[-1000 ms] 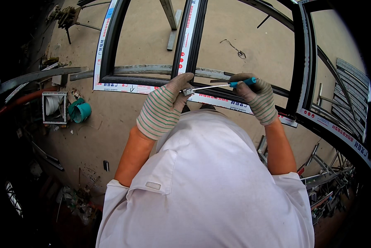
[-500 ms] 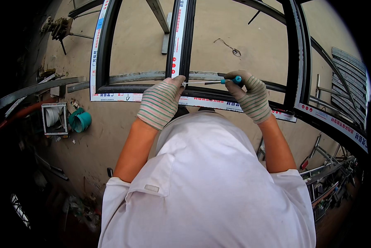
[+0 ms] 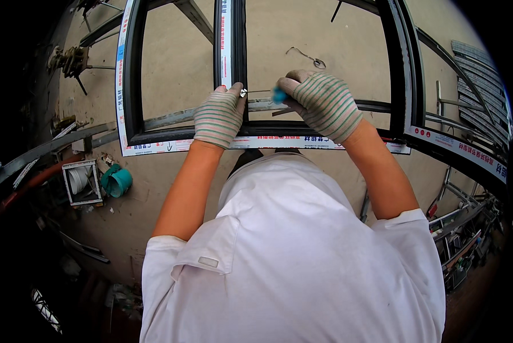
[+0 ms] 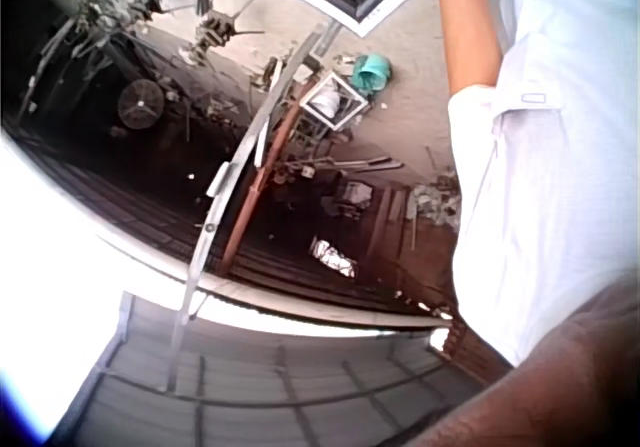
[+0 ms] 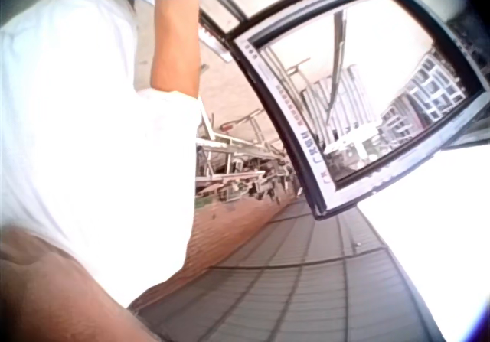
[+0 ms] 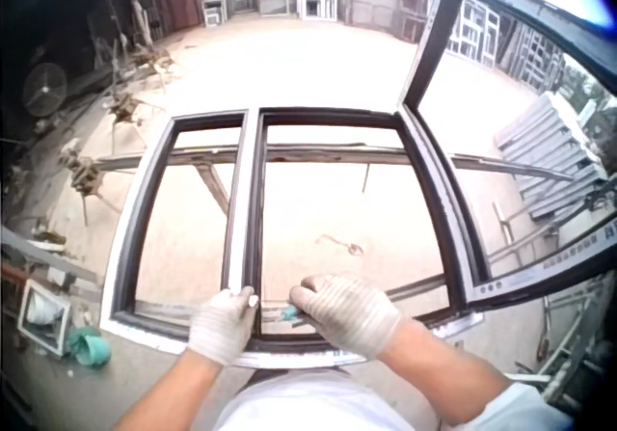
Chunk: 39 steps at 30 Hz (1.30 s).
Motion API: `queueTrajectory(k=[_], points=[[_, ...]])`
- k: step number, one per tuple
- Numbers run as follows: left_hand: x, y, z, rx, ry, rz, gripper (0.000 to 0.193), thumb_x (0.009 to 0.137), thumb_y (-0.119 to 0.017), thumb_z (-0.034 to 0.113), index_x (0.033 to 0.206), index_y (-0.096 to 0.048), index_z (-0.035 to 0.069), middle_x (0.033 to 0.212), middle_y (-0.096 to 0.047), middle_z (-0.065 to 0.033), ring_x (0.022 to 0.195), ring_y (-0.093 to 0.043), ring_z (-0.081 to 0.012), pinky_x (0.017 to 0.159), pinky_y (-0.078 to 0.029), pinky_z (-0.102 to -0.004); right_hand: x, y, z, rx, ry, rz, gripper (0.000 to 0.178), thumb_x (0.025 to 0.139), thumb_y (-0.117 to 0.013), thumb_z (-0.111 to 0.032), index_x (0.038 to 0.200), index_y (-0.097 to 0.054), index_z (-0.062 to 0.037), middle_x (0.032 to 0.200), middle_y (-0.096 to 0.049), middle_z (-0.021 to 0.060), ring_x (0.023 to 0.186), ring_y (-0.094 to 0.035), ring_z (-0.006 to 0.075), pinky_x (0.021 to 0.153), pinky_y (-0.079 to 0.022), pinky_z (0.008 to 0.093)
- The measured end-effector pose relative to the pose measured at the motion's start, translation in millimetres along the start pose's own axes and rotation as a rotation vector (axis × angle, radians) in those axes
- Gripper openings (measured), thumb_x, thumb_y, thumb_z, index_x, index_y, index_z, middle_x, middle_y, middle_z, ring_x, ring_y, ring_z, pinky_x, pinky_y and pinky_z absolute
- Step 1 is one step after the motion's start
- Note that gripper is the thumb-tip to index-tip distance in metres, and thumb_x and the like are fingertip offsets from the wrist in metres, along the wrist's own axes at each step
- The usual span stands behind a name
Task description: The person retrieves small hardware pieces from a metal bowl and uses a screwdriver to install them into a window frame. They then use a utility knife to trim or adjust sealant or tape along the frame edges.
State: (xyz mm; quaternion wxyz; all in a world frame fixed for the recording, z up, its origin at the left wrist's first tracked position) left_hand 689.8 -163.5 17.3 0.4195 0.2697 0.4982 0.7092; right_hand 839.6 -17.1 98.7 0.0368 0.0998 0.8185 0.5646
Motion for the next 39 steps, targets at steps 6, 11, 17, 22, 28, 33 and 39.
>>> queueTrajectory(k=[6, 11, 17, 22, 28, 33, 39], points=[[7.7, -8.4, -4.6, 0.001, 0.069, 0.083, 0.046, 0.092, -0.07, 0.024, 0.136, -0.062, 0.012, 0.098, -0.066, -0.0168, 0.086, -0.067, -0.0364, 0.074, -0.054, -0.0478, 23.9, 1.6, -3.7, -0.11, 0.124, -0.068, 0.016, 0.089, -0.065, -0.012, 0.105, -0.063, -0.0105, 0.097, -0.067, 0.0128, 0.091, -0.07, 0.034, 0.078, -0.058, 0.0447], [13.6, -10.5, -4.7, 0.017, 0.198, 0.101, 0.073, 0.084, -0.075, 0.026, 0.147, -0.047, 0.004, 0.1, -0.063, -0.0189, 0.089, -0.066, -0.0369, 0.076, -0.055, -0.0491, 35.8, -2.6, -5.0, -0.202, 0.248, -0.041, 0.029, 0.08, -0.076, -0.015, 0.105, -0.061, -0.0088, 0.102, -0.067, 0.0094, 0.095, -0.068, 0.0326, 0.078, -0.057, 0.0435], [9.7, -9.0, -5.3, -0.029, 0.29, 0.197, 0.076, 0.077, -0.08, 0.031, 0.138, -0.053, -0.005, 0.103, -0.062, -0.0227, 0.094, -0.064, -0.0388, 0.083, -0.054, -0.0493, 52.3, 5.8, -16.3, -0.285, 0.348, -0.122, 0.037, 0.075, -0.078, -0.014, 0.106, -0.061, -0.0081, 0.1, -0.066, 0.0084, 0.095, -0.068, 0.0307, 0.08, -0.057, 0.0414], [6.3, -7.9, -6.1, -0.044, 0.334, 0.222, 0.074, 0.073, -0.082, 0.033, 0.132, -0.057, -0.005, 0.103, -0.061, -0.0239, 0.097, -0.063, -0.0392, 0.086, -0.053, -0.0491, 62.9, 4.6, -26.1, -0.347, 0.463, -0.137, 0.028, 0.08, -0.072, -0.013, 0.106, -0.064, -0.009, 0.099, -0.066, 0.0089, 0.093, -0.07, 0.0296, 0.078, -0.058, 0.0414], [3.8, -9.0, -10.3, -0.115, 0.461, 0.189, 0.073, 0.065, -0.091, 0.036, 0.12, -0.059, 0.0, 0.106, -0.061, -0.0227, 0.101, -0.061, -0.0386, 0.087, -0.054, -0.047, 68.4, 9.2, -34.9, -0.36, 0.575, -0.115, 0.017, 0.092, -0.063, -0.017, 0.106, -0.07, -0.0118, 0.097, -0.07, 0.0112, 0.092, -0.072, 0.0303, 0.08, -0.059, 0.0428], [2.8, -8.8, -13.3, -0.145, 0.423, 0.232, 0.075, 0.064, -0.092, 0.036, 0.12, -0.058, 0.0, 0.107, -0.06, -0.0237, 0.101, -0.061, -0.0393, 0.088, -0.054, -0.0474, 72.6, 5.0, -36.2, -0.335, 0.57, -0.151, 0.017, 0.092, -0.063, -0.018, 0.106, -0.07, -0.0116, 0.094, -0.069, 0.0115, 0.092, -0.072, 0.0302, 0.08, -0.058, 0.0437], [3.3, -17.2, -21.1, -0.156, 0.38, 0.244, 0.076, 0.064, -0.093, 0.035, 0.12, -0.058, -0.002, 0.105, -0.061, -0.0229, 0.102, -0.06, -0.0389, 0.088, -0.054, -0.0464, 80.3, 8.0, -44.9, -0.366, 0.607, -0.148, 0.015, 0.09, -0.065, -0.017, 0.103, -0.069, -0.0106, 0.093, -0.067, 0.0108, 0.089, -0.071, 0.03, 0.075, -0.059, 0.0428]])
Point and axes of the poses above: each hand's wrist, its own x-axis towards the middle knuckle, its own y-axis out of the back of the hand, z = x × y, the point moved 4 cm from there along x, towards the middle knuckle
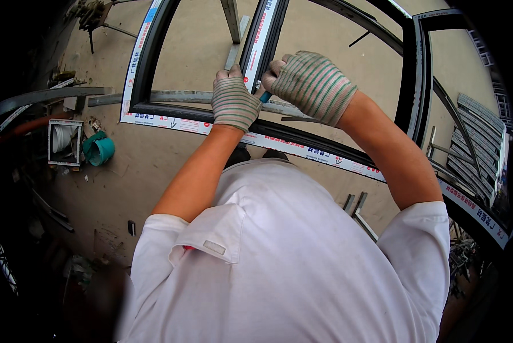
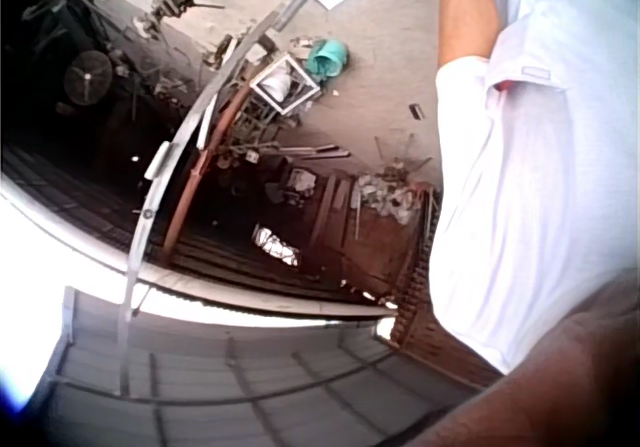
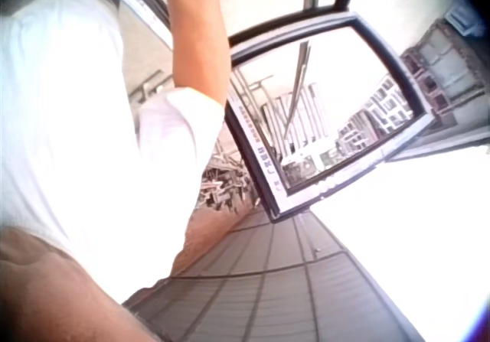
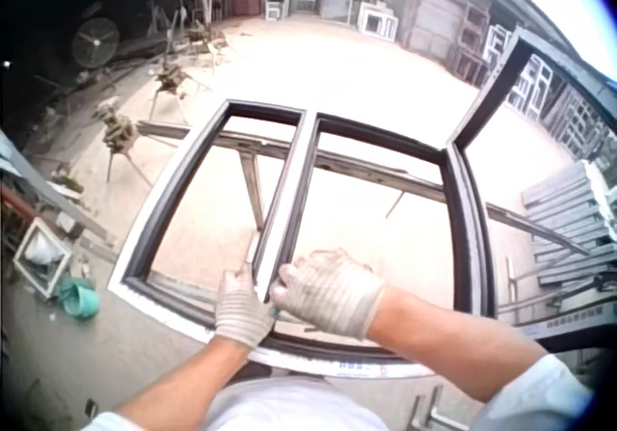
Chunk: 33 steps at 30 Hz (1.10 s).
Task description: The person retrieves small hardware pieces from a metal bowl and uses a screwdriver to install them into a window frame. They then use a utility knife to trim or adjust sealant or tape along the frame edges.
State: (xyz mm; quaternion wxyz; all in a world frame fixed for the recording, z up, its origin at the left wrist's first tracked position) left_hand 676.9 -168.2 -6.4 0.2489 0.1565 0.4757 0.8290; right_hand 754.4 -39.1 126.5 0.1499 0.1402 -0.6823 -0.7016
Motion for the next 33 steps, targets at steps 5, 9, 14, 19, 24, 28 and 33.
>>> queueTrajectory(k=[5, 9, 14, 19, 24, 28, 33], points=[[-2.4, 3.9, 3.5, -0.007, 0.002, -0.002, 0.074, 0.068, -0.091, 0.032, 0.123, -0.057, -0.004, 0.106, -0.059, -0.0221, 0.102, -0.059, -0.0378, 0.088, -0.053, -0.0466, -2.9, -3.9, 0.5, 0.018, 0.004, 0.023, 0.017, 0.086, -0.067, -0.016, 0.102, -0.068, -0.01, 0.091, -0.066, 0.0102, 0.088, -0.071, 0.0296, 0.073, -0.059, 0.0429], [-2.6, 2.7, 2.9, -0.029, 0.052, -0.04, 0.086, 0.063, -0.094, 0.029, 0.131, -0.055, -0.005, 0.108, -0.058, -0.0209, 0.103, -0.059, -0.0362, 0.088, -0.054, -0.0444, 0.7, 0.0, -1.8, -0.015, 0.001, -0.01, 0.017, 0.087, -0.066, -0.016, 0.102, -0.067, -0.0101, 0.088, -0.065, 0.0106, 0.085, -0.07, 0.0289, 0.072, -0.059, 0.0425], [-3.0, 4.0, 2.1, -0.043, 0.03, -0.025, 0.088, 0.063, -0.094, 0.029, 0.134, -0.054, -0.004, 0.111, -0.057, -0.0211, 0.104, -0.059, -0.0371, 0.09, -0.054, -0.0452, 8.8, 0.5, -0.1, -0.032, 0.019, -0.05, 0.013, 0.088, -0.065, -0.017, 0.098, -0.067, -0.0097, 0.088, -0.065, 0.0106, 0.086, -0.071, 0.0293, 0.074, -0.058, 0.0424], [0.8, 7.5, 4.4, -0.041, 0.043, -0.068, 0.086, 0.065, -0.093, 0.029, 0.135, -0.054, -0.003, 0.11, -0.057, -0.0218, 0.105, -0.059, -0.0383, 0.09, -0.053, -0.0468, 18.6, 1.6, -5.1, -0.05, 0.015, -0.089, 0.013, 0.09, -0.064, -0.018, 0.099, -0.068, -0.0097, 0.09, -0.067, 0.0107, 0.087, -0.071, 0.0302, 0.077, -0.058, 0.0426], [-1.9, 7.4, 2.8, -0.049, 0.019, -0.04, 0.083, 0.07, -0.089, 0.032, 0.136, -0.053, -0.003, 0.112, -0.056, -0.0223, 0.106, -0.058, -0.0396, 0.092, -0.053, -0.0477, 19.2, 7.8, -7.9, -0.023, -0.003, -0.209, 0.017, 0.089, -0.065, -0.015, 0.105, -0.069, -0.009, 0.096, -0.068, 0.0115, 0.091, -0.071, 0.0297, 0.079, -0.058, 0.0423], [-3.0, 7.1, 4.7, -0.072, 0.01, -0.023, 0.074, 0.075, -0.085, 0.032, 0.131, -0.054, -0.005, 0.113, -0.055, -0.0223, 0.108, -0.057, -0.038, 0.093, -0.053, -0.0458, 7.4, 12.0, -7.7, -0.045, -0.01, -0.185, 0.023, 0.086, -0.068, -0.014, 0.107, -0.066, -0.0051, 0.1, -0.068, 0.0121, 0.094, -0.07, 0.0294, 0.081, -0.058, 0.0409], [-0.9, 7.0, 4.2, -0.096, 0.031, -0.05, 0.07, 0.075, -0.083, 0.03, 0.128, -0.054, -0.006, 0.11, -0.055, -0.0212, 0.11, -0.055, -0.0362, 0.096, -0.051, -0.044, 2.0, 11.6, -7.6, 0.0, -0.058, -0.123, 0.027, 0.082, -0.069, -0.009, 0.108, -0.06, -0.006, 0.1, -0.061, 0.0111, 0.093, -0.066, 0.031, 0.078, -0.056, 0.0418]])
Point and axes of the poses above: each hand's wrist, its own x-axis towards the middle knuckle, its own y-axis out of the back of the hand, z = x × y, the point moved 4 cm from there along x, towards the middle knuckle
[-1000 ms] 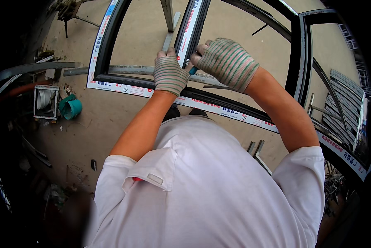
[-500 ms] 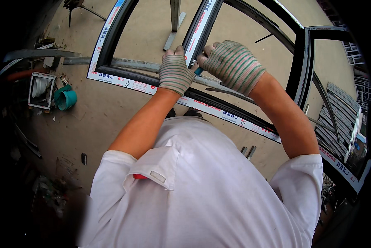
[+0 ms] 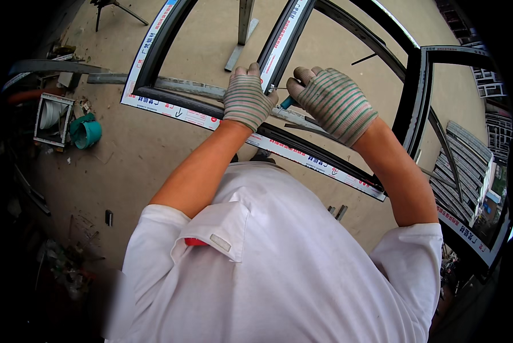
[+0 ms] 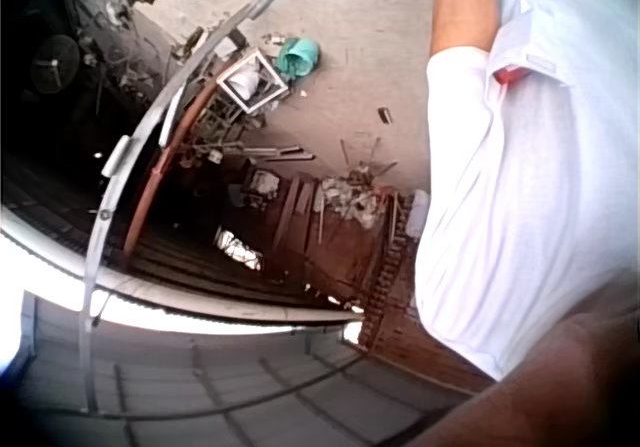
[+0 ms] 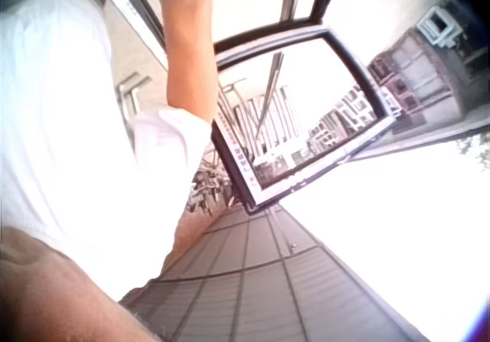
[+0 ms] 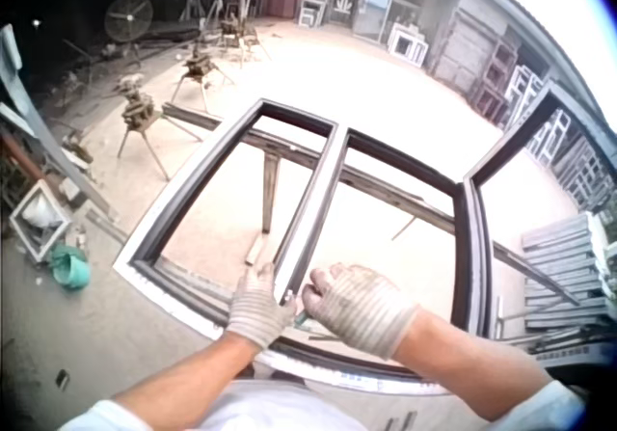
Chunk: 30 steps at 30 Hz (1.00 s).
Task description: The person retrieves small hardware pieces from a metal bowl and uses a screwdriver to install them into a window frame. They then use a utility knife to trim or adjust sealant or tape along the frame edges.
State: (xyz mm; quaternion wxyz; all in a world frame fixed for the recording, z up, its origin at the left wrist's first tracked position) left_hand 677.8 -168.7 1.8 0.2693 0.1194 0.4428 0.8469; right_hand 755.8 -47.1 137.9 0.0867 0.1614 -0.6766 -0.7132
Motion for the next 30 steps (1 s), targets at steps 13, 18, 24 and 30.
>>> queueTrajectory(k=[13, 18, 24, 30], points=[[1.7, 3.1, 3.1, 0.068, -0.066, 0.001, 0.076, 0.073, -0.083, 0.027, 0.143, -0.058, 0.01, 0.111, -0.058, -0.0199, 0.107, -0.06, -0.0364, 0.097, -0.052, -0.0454, 9.1, -4.4, 5.8, 0.578, -0.541, 0.009, 0.05, 0.097, -0.064, -0.024, 0.144, -0.053, -0.0119, 0.088, -0.071, 0.0151, 0.077, -0.069, 0.0322, 0.074, -0.056, 0.0419], [-1.7, 4.5, 9.1, 0.096, -0.19, 0.032, 0.055, 0.077, -0.078, 0.025, 0.131, -0.066, 0.017, 0.103, -0.06, -0.0177, 0.1, -0.062, -0.0358, 0.086, -0.052, -0.0496, -2.7, -52.9, 8.1, 1.082, -0.703, 0.248, 0.047, 0.097, -0.061, -0.026, 0.141, -0.058, -0.0086, 0.083, -0.075, 0.0144, 0.068, -0.07, 0.0238, 0.071, -0.058, 0.0375], [-1.7, 5.6, 16.0, 0.143, -0.351, 0.064, 0.038, 0.082, -0.072, 0.019, 0.12, -0.072, 0.019, 0.093, -0.063, -0.014, 0.091, -0.064, -0.034, 0.082, -0.05, -0.0486, -7.5, -27.9, 3.4, 0.944, -0.852, 0.156, 0.038, 0.096, -0.065, -0.035, 0.118, -0.069, -0.0034, 0.081, -0.074, 0.0145, 0.074, -0.073, 0.0206, 0.072, -0.058, 0.0344], [1.3, 4.9, 17.4, 0.122, -0.33, 0.055, 0.024, 0.081, -0.073, 0.02, 0.104, -0.077, 0.017, 0.096, -0.066, -0.013, 0.092, -0.064, -0.0326, 0.085, -0.05, -0.0475, -5.9, -5.6, 4.2, 0.345, -0.684, -0.165, 0.058, 0.095, -0.056, -0.063, 0.116, -0.072, -0.0108, 0.077, -0.074, 0.0104, 0.075, -0.074, 0.0293, 0.07, -0.057, 0.04]])
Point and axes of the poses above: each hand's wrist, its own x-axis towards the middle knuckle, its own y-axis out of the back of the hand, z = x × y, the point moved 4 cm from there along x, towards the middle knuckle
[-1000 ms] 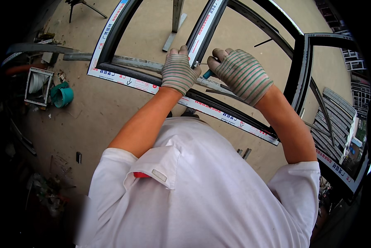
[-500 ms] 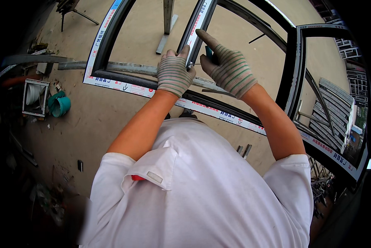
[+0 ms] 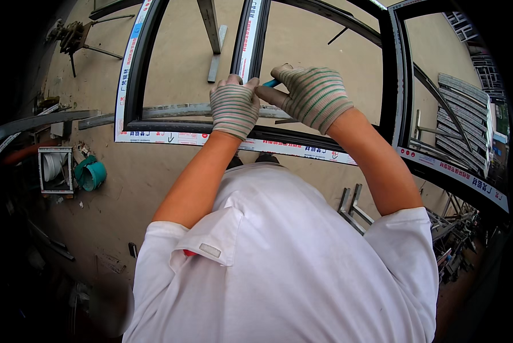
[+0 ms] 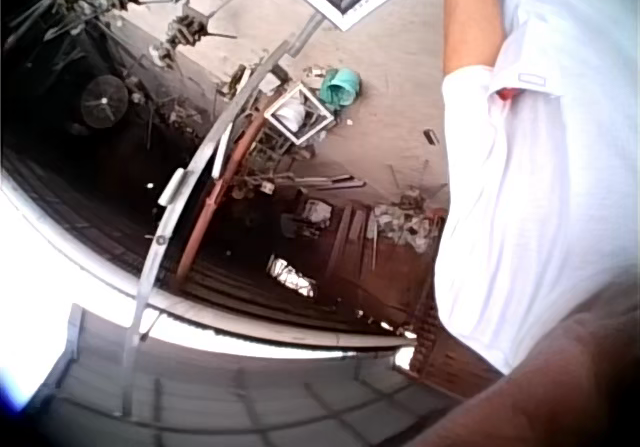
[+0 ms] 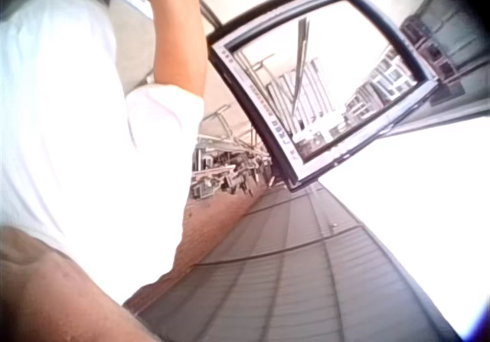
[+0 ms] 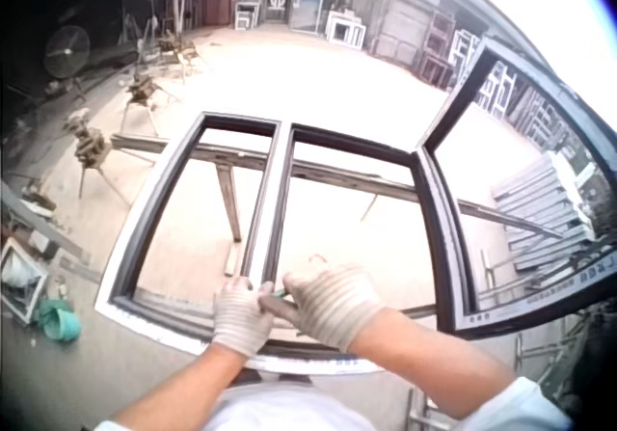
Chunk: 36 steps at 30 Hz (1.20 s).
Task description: The person retrieves small hardware pieces from a metal bowl and uses a screwdriver to install them into a window frame. They then use a utility knife to trim or adjust sealant or tape along the frame edges.
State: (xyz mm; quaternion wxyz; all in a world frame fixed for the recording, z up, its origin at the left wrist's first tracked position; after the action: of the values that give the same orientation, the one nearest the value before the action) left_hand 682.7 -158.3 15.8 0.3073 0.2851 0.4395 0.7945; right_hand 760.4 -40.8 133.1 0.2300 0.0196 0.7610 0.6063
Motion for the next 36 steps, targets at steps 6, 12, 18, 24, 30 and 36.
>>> queueTrajectory(k=[6, 12, 18, 24, 30, 36], points=[[1.9, 1.0, 0.6, 0.042, 0.007, -0.041, 0.016, 0.078, -0.074, 0.023, 0.09, -0.077, 0.012, 0.096, -0.067, -0.0113, 0.093, -0.065, -0.0319, 0.086, -0.05, -0.0461, 6.8, -0.8, -7.2, -0.135, 0.139, 0.243, 0.061, 0.1, -0.05, -0.058, 0.081, -0.078, -0.0078, 0.074, -0.066, 0.0169, 0.072, -0.067, 0.0355, 0.071, -0.056, 0.0456], [8.5, -4.9, -10.0, 0.003, -0.121, -0.11, 0.016, 0.078, -0.075, 0.021, 0.093, -0.077, 0.018, 0.093, -0.065, -0.0116, 0.092, -0.065, -0.0322, 0.083, -0.05, -0.047, 10.8, -5.8, -1.7, 0.304, -0.155, 0.057, 0.051, 0.104, -0.044, -0.049, 0.105, -0.076, -0.0089, 0.091, -0.075, 0.014, 0.093, -0.072, 0.0323, 0.087, -0.056, 0.0433], [21.0, 5.4, -11.5, -0.051, -0.172, -0.315, 0.026, 0.076, -0.078, 0.023, 0.1, -0.076, 0.013, 0.102, -0.066, -0.0151, 0.096, -0.066, -0.0337, 0.084, -0.056, -0.0435, 18.2, -24.7, 11.8, 0.967, -0.297, -0.04, 0.045, 0.1, -0.061, -0.043, 0.122, -0.068, -0.0045, 0.08, -0.071, 0.0095, 0.072, -0.069, 0.0178, 0.066, -0.055, 0.032], [25.6, -0.6, -22.7, -0.157, -0.167, -0.352, 0.021, 0.079, -0.075, 0.023, 0.099, -0.077, 0.015, 0.094, -0.064, -0.0158, 0.09, -0.067, -0.0342, 0.081, -0.057, -0.044, 4.5, -44.3, 13.5, 1.404, -0.293, -0.004, 0.046, 0.095, -0.072, -0.041, 0.116, -0.068, 0.0001, 0.081, -0.07, 0.0073, 0.068, -0.065, 0.01, 0.055, -0.051, 0.0237], [23.2, 9.6, -10.9, -0.161, -0.088, -0.354, 0.02, 0.08, -0.074, 0.021, 0.098, -0.077, 0.013, 0.098, -0.066, -0.0178, 0.087, -0.068, -0.0342, 0.079, -0.058, -0.0438, 2.0, -65.5, 25.4, 1.044, -0.238, 0.295, 0.055, 0.09, -0.075, -0.05, 0.115, -0.071, -0.0012, 0.086, -0.074, 0.0107, 0.074, -0.07, 0.0186, 0.067, -0.056, 0.0322], [20.8, 0.5, -14.9, -0.162, -0.253, -0.231, 0.021, 0.078, -0.074, 0.018, 0.098, -0.076, 0.011, 0.098, -0.066, -0.0192, 0.088, -0.068, -0.0358, 0.079, -0.057, -0.0449, -10.1, -42.6, 4.3, 0.656, -0.257, 0.369, 0.054, 0.095, -0.061, -0.055, 0.119, -0.072, -0.0076, 0.086, -0.075, 0.0138, 0.076, -0.073, 0.0278, 0.078, -0.058, 0.0379]])
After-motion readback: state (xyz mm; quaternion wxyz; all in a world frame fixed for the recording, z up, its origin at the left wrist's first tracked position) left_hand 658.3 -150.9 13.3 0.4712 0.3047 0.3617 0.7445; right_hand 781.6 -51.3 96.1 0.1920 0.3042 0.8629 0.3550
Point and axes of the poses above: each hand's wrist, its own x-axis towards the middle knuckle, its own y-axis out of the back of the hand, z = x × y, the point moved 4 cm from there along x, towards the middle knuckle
